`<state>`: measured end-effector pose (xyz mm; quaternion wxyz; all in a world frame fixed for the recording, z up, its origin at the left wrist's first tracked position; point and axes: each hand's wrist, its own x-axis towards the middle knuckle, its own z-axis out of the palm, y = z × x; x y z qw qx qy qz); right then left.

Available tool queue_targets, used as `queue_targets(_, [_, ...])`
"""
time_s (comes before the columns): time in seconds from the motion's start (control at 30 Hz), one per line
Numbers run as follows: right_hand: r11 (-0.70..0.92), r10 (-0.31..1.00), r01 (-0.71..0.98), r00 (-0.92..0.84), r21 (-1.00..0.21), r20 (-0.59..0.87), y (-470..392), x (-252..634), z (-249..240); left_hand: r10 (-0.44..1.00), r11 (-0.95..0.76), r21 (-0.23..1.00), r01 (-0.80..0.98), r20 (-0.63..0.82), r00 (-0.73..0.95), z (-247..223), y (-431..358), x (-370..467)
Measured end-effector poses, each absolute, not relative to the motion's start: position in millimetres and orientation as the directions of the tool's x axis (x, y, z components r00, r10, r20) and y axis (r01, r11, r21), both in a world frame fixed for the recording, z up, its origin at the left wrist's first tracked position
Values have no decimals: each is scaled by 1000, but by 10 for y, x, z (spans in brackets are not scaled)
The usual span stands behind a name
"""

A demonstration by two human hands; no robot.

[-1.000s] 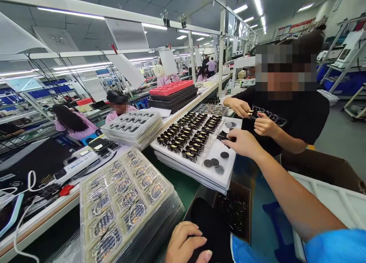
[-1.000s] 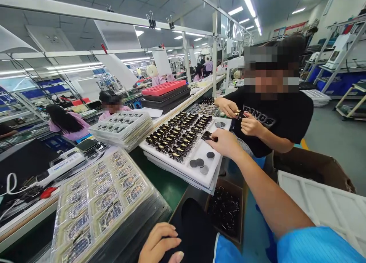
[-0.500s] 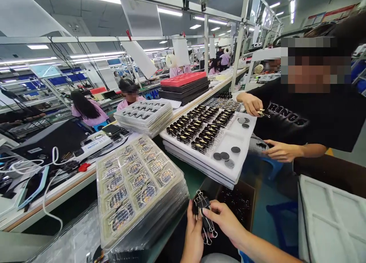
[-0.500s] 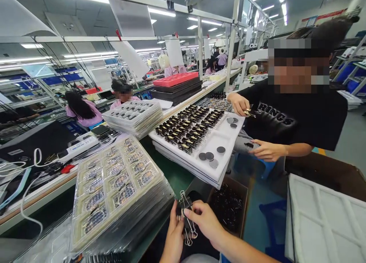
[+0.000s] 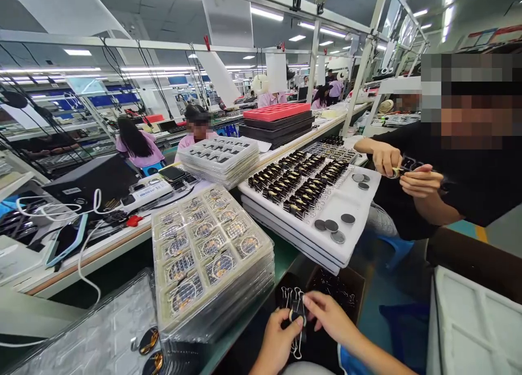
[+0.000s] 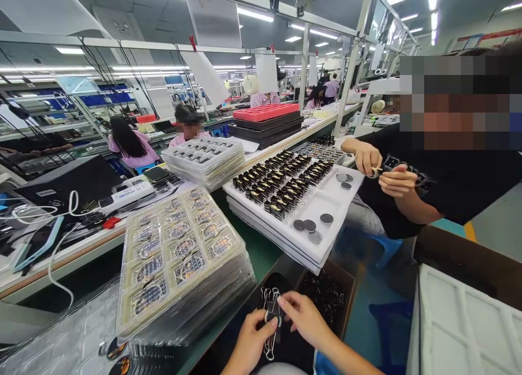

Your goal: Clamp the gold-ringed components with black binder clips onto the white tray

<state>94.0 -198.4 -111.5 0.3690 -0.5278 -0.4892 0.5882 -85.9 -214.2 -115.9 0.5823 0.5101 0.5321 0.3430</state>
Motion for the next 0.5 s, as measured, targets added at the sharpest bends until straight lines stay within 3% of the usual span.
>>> queue_targets(0.17, [-192, 969, -2, -160, -981, -189, -1905, 1055, -1047, 900, 303, 936, 182, -343, 269, -1288, -2142, -860])
queue_targets(0.33, [-280, 956, -87, -118, -956, -269, -1978, 1041, -1135, 871, 359, 901, 245, -417, 259, -1432, -2125, -859])
queue_targets(0.5, [-335, 936, -297, 6, -894, -353, -2048, 1013, -1246, 854, 330, 862, 386, -446, 266, -1369, -2044, -869])
